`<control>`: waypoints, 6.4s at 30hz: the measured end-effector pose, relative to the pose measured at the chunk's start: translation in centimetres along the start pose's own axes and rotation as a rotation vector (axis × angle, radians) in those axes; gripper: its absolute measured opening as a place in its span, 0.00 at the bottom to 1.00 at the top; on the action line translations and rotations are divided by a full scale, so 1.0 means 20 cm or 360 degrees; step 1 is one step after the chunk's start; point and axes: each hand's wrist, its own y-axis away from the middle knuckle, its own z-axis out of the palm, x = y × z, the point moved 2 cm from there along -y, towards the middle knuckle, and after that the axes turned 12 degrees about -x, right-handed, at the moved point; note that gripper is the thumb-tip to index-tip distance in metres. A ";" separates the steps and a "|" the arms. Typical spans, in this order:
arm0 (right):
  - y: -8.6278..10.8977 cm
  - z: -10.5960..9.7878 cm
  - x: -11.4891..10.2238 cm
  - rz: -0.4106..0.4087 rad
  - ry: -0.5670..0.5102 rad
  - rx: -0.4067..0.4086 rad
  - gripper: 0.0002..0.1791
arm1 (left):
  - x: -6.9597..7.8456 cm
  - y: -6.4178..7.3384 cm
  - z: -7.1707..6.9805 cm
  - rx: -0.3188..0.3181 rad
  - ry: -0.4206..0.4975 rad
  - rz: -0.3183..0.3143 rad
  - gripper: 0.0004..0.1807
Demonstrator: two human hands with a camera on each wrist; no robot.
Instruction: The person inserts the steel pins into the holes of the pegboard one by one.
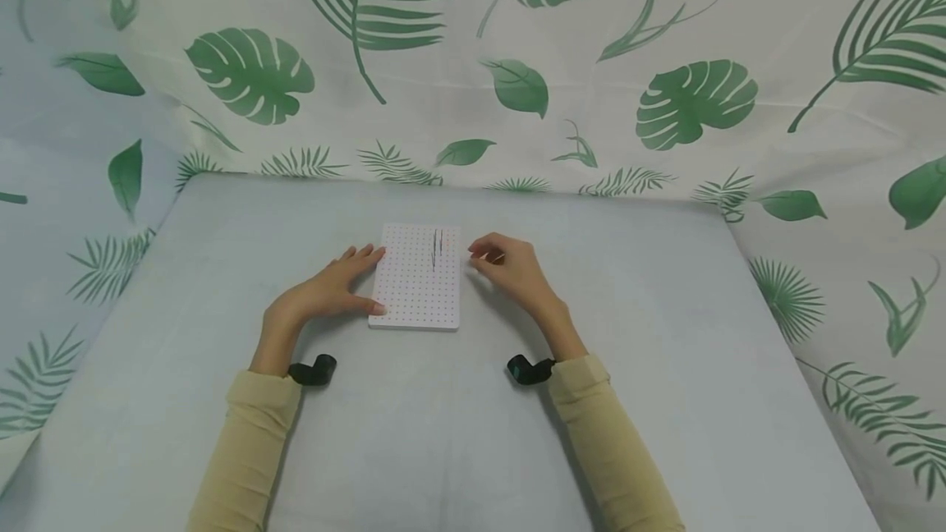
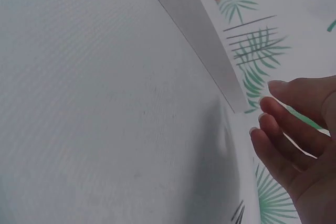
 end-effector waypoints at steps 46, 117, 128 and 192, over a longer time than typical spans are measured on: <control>0.14 -0.18 0.15 0.0238 0.0088 -0.0122 0.13 | 0.01 0.01 0.00 0.0007 0.0005 0.0022 0.55; 0.21 -0.24 0.34 0.0317 -0.0147 -0.0147 0.22 | 0.01 0.01 0.01 0.0009 -0.0011 0.0005 0.56; 0.20 -0.25 0.32 0.0314 -0.0169 -0.0068 0.15 | 0.00 0.00 0.01 0.0011 0.0005 0.0018 0.56; 0.09 -0.19 0.18 0.0093 -0.0265 0.0120 0.11 | 0.02 0.02 0.00 0.0005 0.0051 -0.0001 0.56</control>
